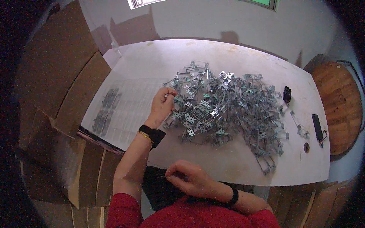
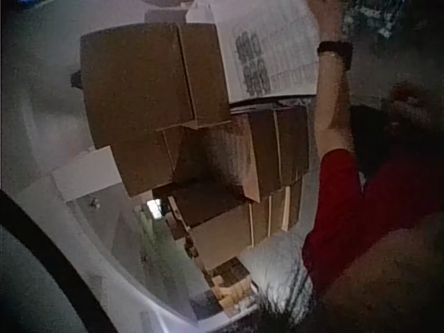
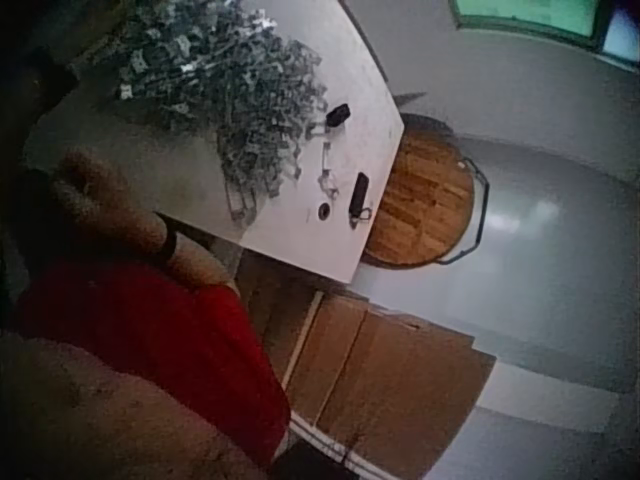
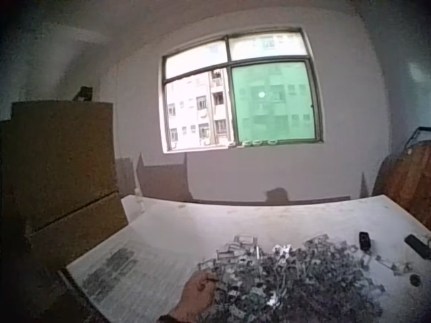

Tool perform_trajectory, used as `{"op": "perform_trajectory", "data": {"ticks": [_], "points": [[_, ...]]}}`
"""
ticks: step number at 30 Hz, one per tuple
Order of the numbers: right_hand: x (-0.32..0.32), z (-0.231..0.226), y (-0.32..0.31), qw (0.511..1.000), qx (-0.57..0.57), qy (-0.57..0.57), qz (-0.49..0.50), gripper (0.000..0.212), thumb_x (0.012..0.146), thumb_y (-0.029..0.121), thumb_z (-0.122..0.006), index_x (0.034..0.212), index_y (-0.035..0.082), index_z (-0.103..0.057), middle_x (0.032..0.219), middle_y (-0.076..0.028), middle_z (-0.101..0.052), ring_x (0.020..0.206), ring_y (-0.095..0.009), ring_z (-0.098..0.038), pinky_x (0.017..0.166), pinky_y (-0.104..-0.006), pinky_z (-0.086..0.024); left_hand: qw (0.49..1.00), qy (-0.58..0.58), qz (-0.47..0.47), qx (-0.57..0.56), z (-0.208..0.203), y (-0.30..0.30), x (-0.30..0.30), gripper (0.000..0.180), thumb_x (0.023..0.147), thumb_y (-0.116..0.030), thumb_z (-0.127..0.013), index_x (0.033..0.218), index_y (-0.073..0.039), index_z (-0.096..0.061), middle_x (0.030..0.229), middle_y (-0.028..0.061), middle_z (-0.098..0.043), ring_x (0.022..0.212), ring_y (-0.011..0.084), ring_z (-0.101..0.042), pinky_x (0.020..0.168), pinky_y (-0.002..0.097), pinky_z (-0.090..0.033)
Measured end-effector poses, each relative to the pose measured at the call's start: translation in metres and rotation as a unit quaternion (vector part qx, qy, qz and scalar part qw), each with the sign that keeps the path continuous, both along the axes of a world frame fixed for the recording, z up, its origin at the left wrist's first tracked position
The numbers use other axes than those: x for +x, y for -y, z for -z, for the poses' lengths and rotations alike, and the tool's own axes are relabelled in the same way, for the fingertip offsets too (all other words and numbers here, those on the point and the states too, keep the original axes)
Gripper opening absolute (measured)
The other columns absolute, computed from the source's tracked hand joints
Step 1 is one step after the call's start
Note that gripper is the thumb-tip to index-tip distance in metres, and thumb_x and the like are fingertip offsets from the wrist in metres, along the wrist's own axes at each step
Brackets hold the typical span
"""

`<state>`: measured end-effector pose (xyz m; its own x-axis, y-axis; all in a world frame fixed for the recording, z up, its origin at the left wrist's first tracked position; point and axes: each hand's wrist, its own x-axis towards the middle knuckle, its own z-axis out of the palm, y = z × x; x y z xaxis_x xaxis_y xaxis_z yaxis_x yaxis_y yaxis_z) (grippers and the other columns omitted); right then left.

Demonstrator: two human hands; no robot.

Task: The person is assembling small metal hinges or brackets and placing them on a tray.

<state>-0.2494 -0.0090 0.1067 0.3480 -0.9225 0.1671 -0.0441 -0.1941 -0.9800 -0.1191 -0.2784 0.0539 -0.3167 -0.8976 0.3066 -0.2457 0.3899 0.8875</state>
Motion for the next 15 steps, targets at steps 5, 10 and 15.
{"op": "perform_trajectory", "data": {"ticks": [5,10,15], "points": [[0.002,-0.005,-0.002,1.0,0.01,-0.011,-0.006,0.013,0.095,0.01,-0.071,0.106,0.005,-0.067,0.098,-0.009,-0.069,0.091,-0.021,-0.068,0.079,-0.0344,-0.054,0.994,0.058,0.018,-0.093,-0.003,-0.008,0.0,0.017,0.101,-0.005,-0.052,0.112,-0.006,-0.066,0.104,0.004,-0.06,0.066,0.0105,-0.06,0.061,0.0259,-0.051],[0.003,-0.003,-0.004,0.999,0.028,0.011,-0.017,0.013,0.096,0.011,-0.07,0.107,0.005,-0.067,0.098,-0.01,-0.069,0.09,-0.022,-0.067,0.079,-0.0353,-0.054,0.993,-0.013,0.116,0.034,-0.027,-0.033,-0.001,0.024,0.098,0.0,-0.056,0.119,-0.006,-0.067,0.115,0.0061,-0.062,0.084,0.0135,-0.065,0.069,0.027,-0.055],[0.007,-0.005,-0.005,1.0,-0.002,-0.005,-0.022,0.013,0.095,0.011,-0.07,0.107,0.005,-0.066,0.098,-0.011,-0.068,0.089,-0.024,-0.067,0.076,-0.0353,-0.054,0.977,0.083,0.061,-0.187,-0.03,-0.047,-0.006,0.024,0.094,0.001,-0.06,0.116,-0.005,-0.069,0.113,0.0126,-0.066,0.089,0.0249,-0.068,0.074,0.0328,-0.055]]}}
